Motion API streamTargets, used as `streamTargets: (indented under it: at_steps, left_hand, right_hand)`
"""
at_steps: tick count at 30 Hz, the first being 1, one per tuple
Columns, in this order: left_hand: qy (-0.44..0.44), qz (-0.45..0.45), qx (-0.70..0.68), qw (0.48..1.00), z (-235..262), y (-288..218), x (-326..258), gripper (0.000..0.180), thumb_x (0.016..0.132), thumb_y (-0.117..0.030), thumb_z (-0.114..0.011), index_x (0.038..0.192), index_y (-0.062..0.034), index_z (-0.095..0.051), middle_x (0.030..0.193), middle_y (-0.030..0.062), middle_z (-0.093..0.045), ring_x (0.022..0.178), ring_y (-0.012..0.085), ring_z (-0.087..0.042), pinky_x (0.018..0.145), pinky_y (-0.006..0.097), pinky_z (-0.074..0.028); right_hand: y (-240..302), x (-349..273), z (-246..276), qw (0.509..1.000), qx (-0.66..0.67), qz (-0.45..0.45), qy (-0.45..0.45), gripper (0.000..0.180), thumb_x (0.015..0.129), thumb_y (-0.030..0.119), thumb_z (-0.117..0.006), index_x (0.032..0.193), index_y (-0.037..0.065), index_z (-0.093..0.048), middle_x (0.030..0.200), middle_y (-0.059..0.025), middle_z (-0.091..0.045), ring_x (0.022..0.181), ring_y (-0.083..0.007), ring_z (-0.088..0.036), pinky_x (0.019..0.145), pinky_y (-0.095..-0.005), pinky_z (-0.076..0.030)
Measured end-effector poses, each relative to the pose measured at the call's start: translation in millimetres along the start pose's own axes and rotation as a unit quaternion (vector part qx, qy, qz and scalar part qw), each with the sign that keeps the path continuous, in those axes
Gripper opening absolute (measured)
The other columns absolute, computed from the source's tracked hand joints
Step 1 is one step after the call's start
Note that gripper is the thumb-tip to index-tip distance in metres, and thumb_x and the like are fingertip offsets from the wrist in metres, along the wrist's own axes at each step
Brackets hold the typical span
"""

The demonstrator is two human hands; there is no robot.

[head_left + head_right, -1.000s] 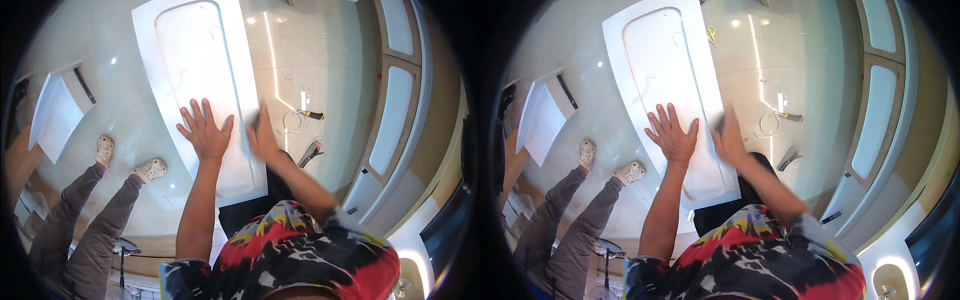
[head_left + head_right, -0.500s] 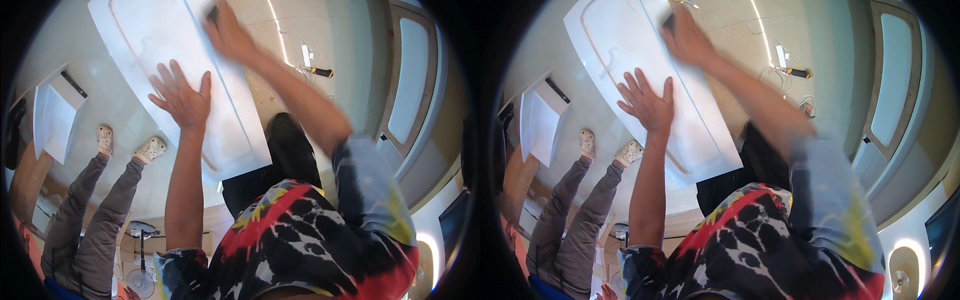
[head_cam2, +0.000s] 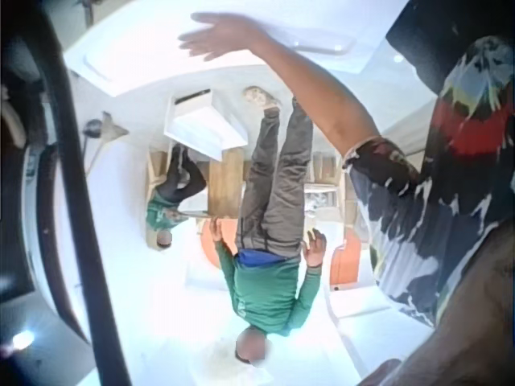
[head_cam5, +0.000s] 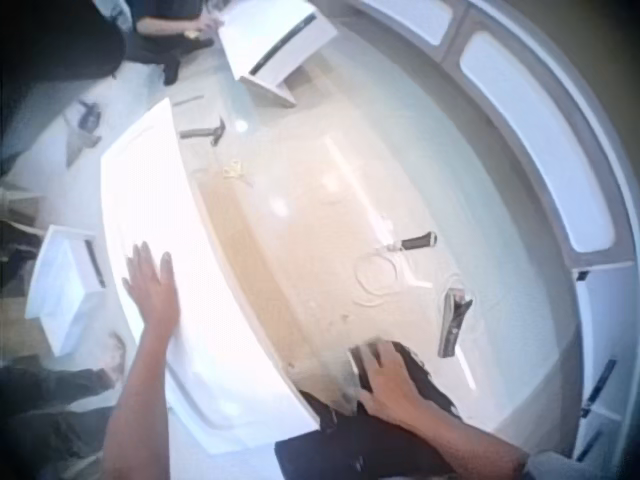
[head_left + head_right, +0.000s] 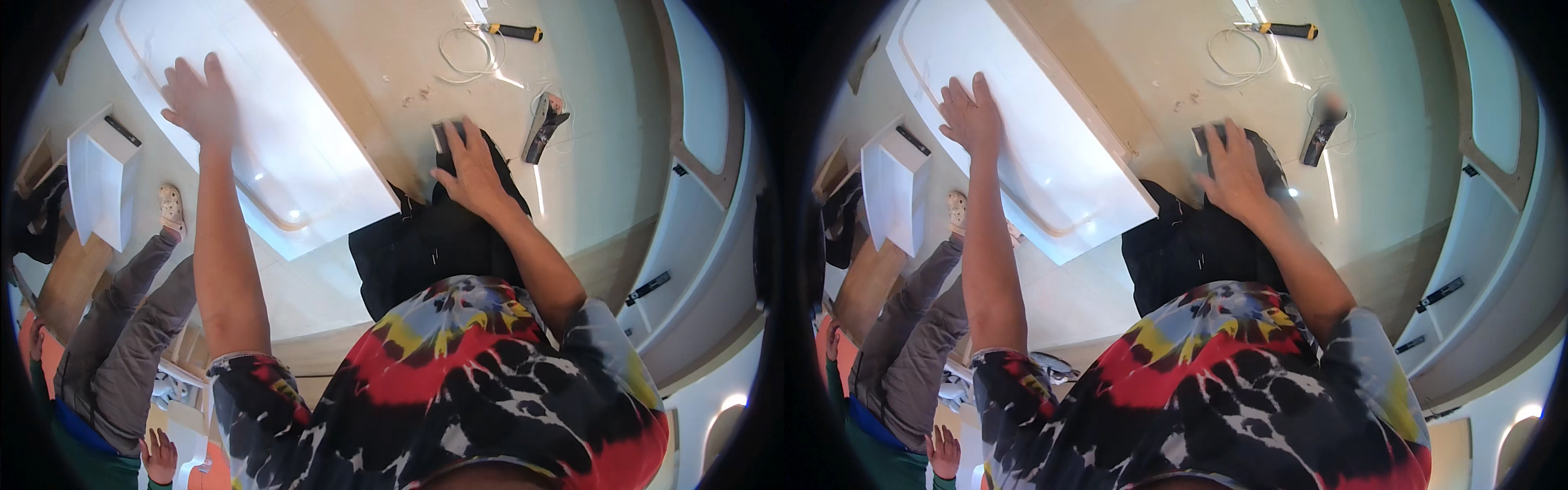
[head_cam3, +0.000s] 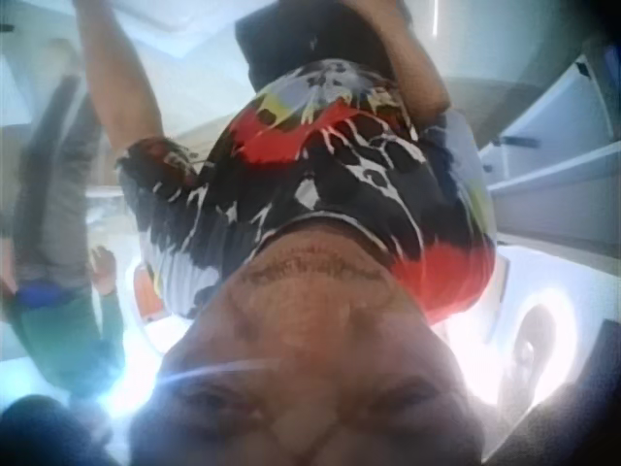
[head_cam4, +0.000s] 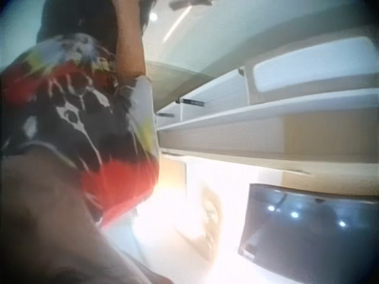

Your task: The person kneels on the floor and uses a utility knife to trim protective film from the edges of a white cabinet door. They then use a sanding block to smooth the surface of the door.

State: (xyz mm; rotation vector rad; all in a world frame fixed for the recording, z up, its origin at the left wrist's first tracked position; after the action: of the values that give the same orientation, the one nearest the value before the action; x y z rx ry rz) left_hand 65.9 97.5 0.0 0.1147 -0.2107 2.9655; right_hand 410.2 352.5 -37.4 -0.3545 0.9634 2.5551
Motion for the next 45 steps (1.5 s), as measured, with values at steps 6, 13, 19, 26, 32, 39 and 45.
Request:
streamTargets:
  at_steps: [6,13,19,26,32,39,45]
  left_hand:
    - [-0.009,-0.036,0.005,0.999,-3,-34,-75,0.071,0.099,-0.052,-0.041,0.145,0.0027,-0.040,0.154,0.0226,-0.034,0.143,0.0410,-0.028,0.117,0.059,-0.018]
    - [-0.055,-0.063,-0.003,0.997,10,-35,-84,0.066,0.098,-0.044,-0.045,0.138,0.0089,-0.045,0.145,0.0275,-0.043,0.131,0.0437,-0.040,0.106,0.056,-0.031]
    - [-0.052,-0.044,-0.018,0.997,7,-31,-82,0.067,0.097,-0.047,-0.045,0.140,0.0050,-0.046,0.148,0.0234,-0.042,0.136,0.0394,-0.037,0.113,0.054,-0.026]
    - [-0.057,-0.037,-0.025,0.997,10,-32,-85,0.069,0.097,-0.050,-0.044,0.141,0.0033,-0.047,0.149,0.0228,-0.042,0.140,0.0374,-0.034,0.116,0.053,-0.023]
    - [-0.098,-0.083,0.008,0.992,15,-39,-85,0.062,0.095,-0.041,-0.048,0.132,0.0098,-0.050,0.136,0.0284,-0.050,0.124,0.0432,-0.046,0.101,0.055,-0.036]
    - [-0.093,-0.077,0.000,0.993,10,-33,-84,0.062,0.096,-0.040,-0.050,0.133,0.0095,-0.050,0.139,0.0296,-0.048,0.127,0.0440,-0.044,0.104,0.055,-0.034]
    - [-0.078,-0.070,-0.007,0.994,10,-35,-84,0.062,0.097,-0.040,-0.049,0.135,0.0089,-0.049,0.142,0.0293,-0.046,0.129,0.0439,-0.043,0.107,0.056,-0.031]
  right_hand:
    - [11,-8,-31,0.918,0.394,-0.026,0.043,0.022,0.091,0.014,-0.067,0.104,-0.004,-0.071,0.100,-0.0142,-0.072,0.085,-0.0216,-0.070,0.080,-0.0299,-0.054]
    - [43,-55,-46,0.853,0.519,-0.001,0.053,0.021,0.090,0.012,-0.069,0.106,-0.002,-0.071,0.094,-0.0112,-0.070,0.089,-0.0193,-0.069,0.081,-0.0277,-0.053]
    - [47,-43,-27,0.908,0.417,-0.014,0.040,0.018,0.088,0.013,-0.072,0.100,0.000,-0.074,0.087,-0.0122,-0.070,0.081,-0.0207,-0.069,0.074,-0.0297,-0.053]
    - [61,-29,-19,0.919,0.392,-0.027,0.021,0.014,0.086,0.010,-0.071,0.095,0.000,-0.073,0.085,-0.0172,-0.069,0.073,-0.0302,-0.067,0.068,-0.0351,-0.051]
    - [66,-21,-15,0.941,0.335,0.038,0.011,0.014,0.088,0.009,-0.067,0.091,-0.005,-0.069,0.080,-0.0182,-0.068,0.068,-0.0270,-0.066,0.065,-0.0327,-0.051]
    - [65,-8,-26,0.940,0.327,0.048,0.089,0.012,0.085,0.008,-0.065,0.084,-0.004,-0.063,0.073,-0.0176,-0.064,0.064,-0.0258,-0.065,0.061,-0.0346,-0.051]
    - [-3,20,-50,0.973,0.222,-0.012,-0.059,0.014,0.086,0.013,-0.062,0.085,-0.001,-0.064,0.072,-0.0167,-0.064,0.064,-0.0255,-0.065,0.062,-0.0369,-0.051]
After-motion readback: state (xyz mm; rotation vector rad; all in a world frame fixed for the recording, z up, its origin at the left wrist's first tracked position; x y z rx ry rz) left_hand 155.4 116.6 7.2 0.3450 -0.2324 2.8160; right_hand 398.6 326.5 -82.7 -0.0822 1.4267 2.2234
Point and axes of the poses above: each hand's wrist, its own x-axis towards the middle knuckle, its own z-axis out of the back of the hand, y = z × x, the point moved 6 cm from there along x, towards the middle knuckle
